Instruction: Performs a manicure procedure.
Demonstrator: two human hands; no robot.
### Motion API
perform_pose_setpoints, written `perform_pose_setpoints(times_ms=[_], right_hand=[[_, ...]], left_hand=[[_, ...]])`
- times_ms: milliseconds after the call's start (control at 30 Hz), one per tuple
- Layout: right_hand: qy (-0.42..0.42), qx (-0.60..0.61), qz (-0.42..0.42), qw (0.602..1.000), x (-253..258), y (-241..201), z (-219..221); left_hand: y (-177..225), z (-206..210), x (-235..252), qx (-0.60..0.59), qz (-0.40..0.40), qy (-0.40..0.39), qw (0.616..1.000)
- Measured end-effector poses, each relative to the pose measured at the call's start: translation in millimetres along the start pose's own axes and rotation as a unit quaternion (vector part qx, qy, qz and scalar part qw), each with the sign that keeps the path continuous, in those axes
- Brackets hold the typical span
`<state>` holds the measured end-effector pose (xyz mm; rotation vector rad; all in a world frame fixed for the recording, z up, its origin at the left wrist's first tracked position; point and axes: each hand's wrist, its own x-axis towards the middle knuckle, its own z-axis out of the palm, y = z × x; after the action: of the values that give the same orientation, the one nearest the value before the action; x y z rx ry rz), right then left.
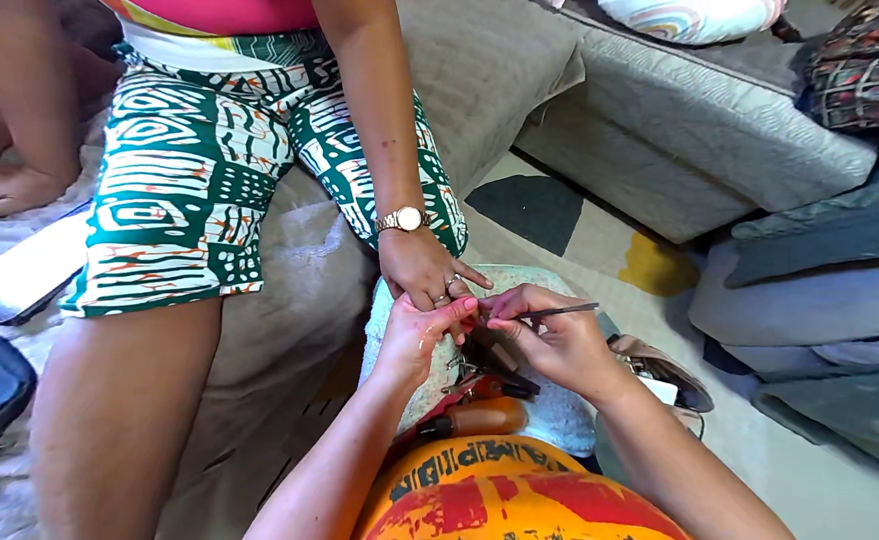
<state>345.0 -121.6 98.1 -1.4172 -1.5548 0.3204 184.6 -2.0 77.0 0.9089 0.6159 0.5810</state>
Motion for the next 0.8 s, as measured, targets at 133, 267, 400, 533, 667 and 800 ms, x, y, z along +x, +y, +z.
perform_pose_setpoints(times_ms=[133,267,400,533,667,800], right_hand=[[-0.002,-0.024,-0.012,1.0,7.2,-2.9,1.2],[-0.01,-0.035,-0.022,0.999,4.3,-2.2,1.4],[-0.014,-0.045,-0.029,0.998,6.9,-3.4,0.8],[0.001,-0.034,-0.033,0.999,7.0,-1.7,3.9],[-0.018,-0.035,-0.039,0.998,5.4,-0.2,1.3],[0.009,-0.016,-0.03,0.999,5.7,4.2,8.1]], left_hand=[[-1.3,0.3,0.0,-0.003,-0.002,0.007,1.0],[-1.2,-0.4,1.0,-0.002,0.001,0.01,1.0],[-1.9,-1.2,0.9,-0.002,0.005,0.007,1.0],[-1.7,-1.3,1.7,-0.005,0.011,0.007,1.0],[-3.6,-4.7,1.4,0.0,0.021,-0.014,1.0],[-2.5,-4.9,1.2,-0.001,0.011,-0.006,1.0]])
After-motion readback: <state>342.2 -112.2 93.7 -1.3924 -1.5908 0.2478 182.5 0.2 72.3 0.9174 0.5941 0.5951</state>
